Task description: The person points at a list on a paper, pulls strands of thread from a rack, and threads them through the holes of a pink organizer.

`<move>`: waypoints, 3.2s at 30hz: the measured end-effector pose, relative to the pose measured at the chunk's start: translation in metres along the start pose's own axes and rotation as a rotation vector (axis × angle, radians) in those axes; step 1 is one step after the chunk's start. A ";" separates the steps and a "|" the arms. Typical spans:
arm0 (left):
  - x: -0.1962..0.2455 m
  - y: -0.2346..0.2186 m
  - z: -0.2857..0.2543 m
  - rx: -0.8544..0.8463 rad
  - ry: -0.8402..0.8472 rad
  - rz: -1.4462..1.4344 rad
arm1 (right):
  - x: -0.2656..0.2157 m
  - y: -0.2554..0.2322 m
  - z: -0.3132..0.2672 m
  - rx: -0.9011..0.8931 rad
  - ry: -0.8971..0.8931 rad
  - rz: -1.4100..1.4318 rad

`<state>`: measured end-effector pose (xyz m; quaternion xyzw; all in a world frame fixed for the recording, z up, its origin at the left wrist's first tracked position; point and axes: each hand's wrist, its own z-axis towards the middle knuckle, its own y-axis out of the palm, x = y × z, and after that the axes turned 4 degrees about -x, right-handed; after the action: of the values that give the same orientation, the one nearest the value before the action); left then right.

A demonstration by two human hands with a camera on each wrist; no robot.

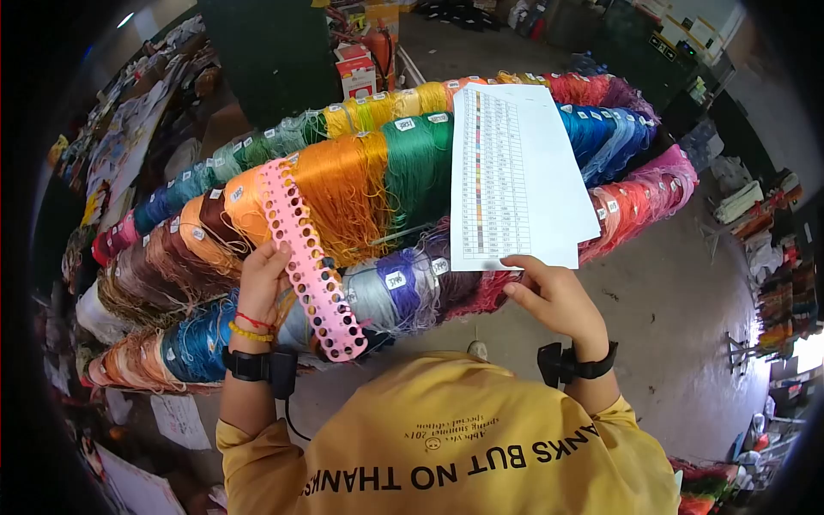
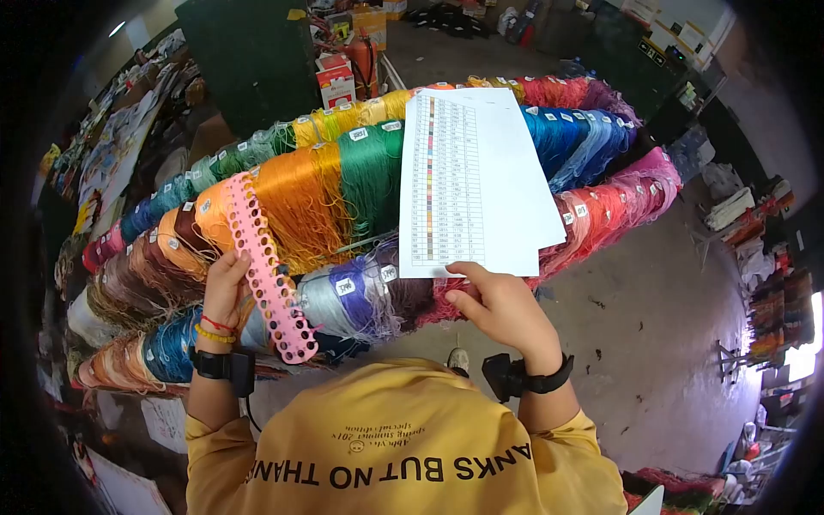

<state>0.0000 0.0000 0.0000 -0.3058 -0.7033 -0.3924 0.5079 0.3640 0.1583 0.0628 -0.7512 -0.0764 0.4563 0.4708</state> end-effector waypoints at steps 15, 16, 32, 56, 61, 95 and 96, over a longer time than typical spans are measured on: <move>-0.005 0.011 0.000 0.168 0.098 -0.040 | 0.021 -0.016 0.044 -0.121 -0.233 -0.343; -0.005 0.011 0.000 0.170 0.108 -0.036 | 0.022 -0.018 0.045 -0.131 -0.224 -0.348; -0.007 0.004 0.003 0.137 0.105 -0.063 | 0.037 -0.027 0.042 -0.140 -0.117 -0.332; 0.064 -0.051 -0.086 0.053 0.365 -0.294 | -0.070 0.013 0.075 -0.108 -0.330 -0.117; 0.038 -0.019 -0.039 -0.064 0.262 -0.249 | -0.111 0.057 0.093 -0.132 -0.428 0.219; 0.057 -0.042 0.088 0.274 0.783 1.393 | -0.114 0.101 0.156 0.280 -0.142 0.084; 0.059 -0.043 0.088 0.273 0.775 1.387 | -0.115 0.099 0.156 0.348 -0.188 0.121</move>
<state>-0.0949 0.0558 0.0301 -0.4501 -0.1687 0.0237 0.8766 0.1493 0.1411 0.0342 -0.6158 0.0052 0.5583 0.5559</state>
